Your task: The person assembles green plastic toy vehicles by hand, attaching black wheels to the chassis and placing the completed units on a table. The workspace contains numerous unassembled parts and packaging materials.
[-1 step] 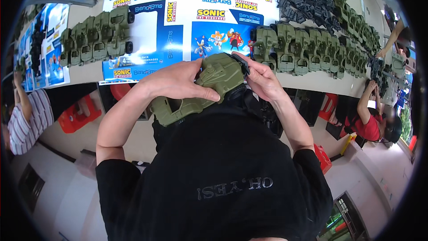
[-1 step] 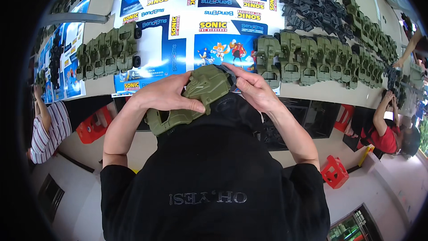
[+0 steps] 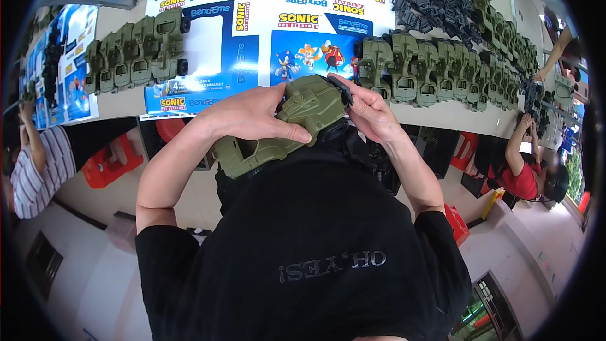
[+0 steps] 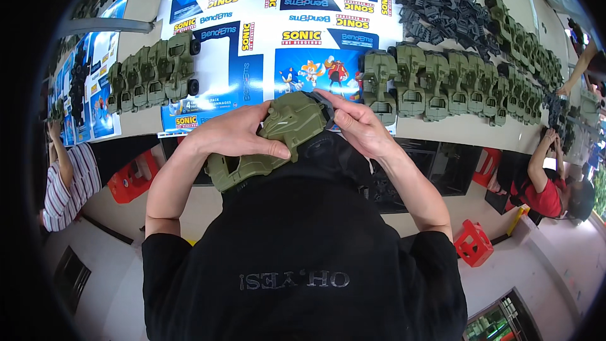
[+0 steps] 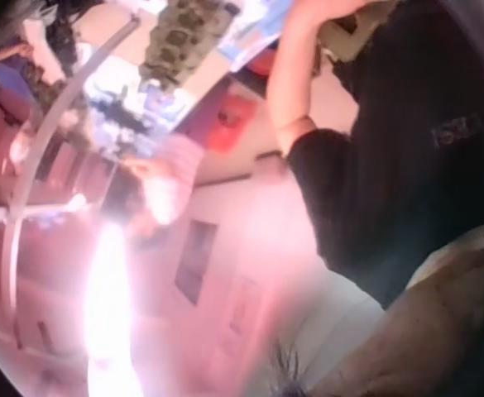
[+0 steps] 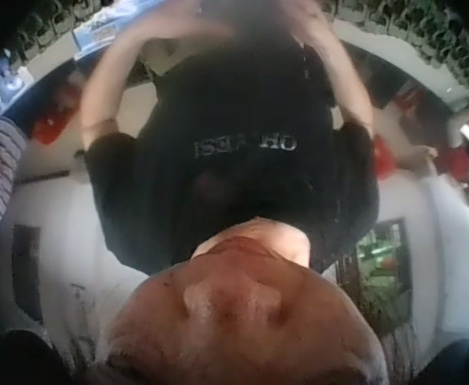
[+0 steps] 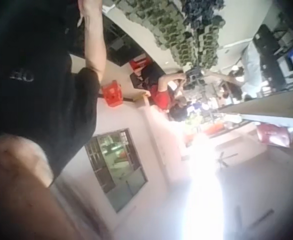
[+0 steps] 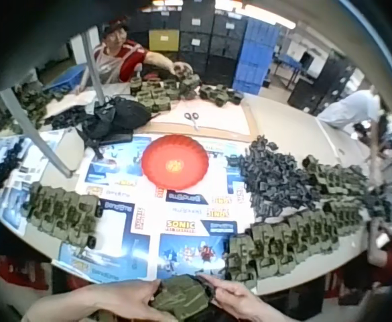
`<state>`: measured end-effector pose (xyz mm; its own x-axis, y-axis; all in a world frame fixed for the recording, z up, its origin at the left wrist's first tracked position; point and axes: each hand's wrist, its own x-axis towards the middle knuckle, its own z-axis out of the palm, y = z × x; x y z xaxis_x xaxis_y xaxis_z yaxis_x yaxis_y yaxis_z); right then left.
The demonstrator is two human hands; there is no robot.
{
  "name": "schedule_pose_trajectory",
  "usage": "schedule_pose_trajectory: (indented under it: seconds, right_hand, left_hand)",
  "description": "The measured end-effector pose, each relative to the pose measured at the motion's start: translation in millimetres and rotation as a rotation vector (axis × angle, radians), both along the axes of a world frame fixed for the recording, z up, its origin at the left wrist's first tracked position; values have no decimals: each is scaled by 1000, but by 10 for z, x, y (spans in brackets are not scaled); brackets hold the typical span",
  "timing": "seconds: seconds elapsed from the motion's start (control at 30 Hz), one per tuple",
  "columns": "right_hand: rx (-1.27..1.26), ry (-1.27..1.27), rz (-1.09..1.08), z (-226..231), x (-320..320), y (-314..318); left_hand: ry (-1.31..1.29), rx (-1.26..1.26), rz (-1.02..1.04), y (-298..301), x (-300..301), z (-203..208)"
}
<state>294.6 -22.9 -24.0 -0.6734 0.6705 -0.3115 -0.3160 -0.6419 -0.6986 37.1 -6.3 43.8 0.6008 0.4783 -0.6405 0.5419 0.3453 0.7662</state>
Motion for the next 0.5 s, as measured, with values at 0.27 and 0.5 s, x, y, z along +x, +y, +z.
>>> schedule_pose_trajectory:
  seconds: [0.27, 0.5]
  right_hand:
    - [71, 38, 19, -59, 18, 20]
    - [-16, 94, -3, -56, -6, 39]
  left_hand:
    - [-14, -26, 5, -6, -14, -51]
    - [11, -20, 19, -14, 7, -64]
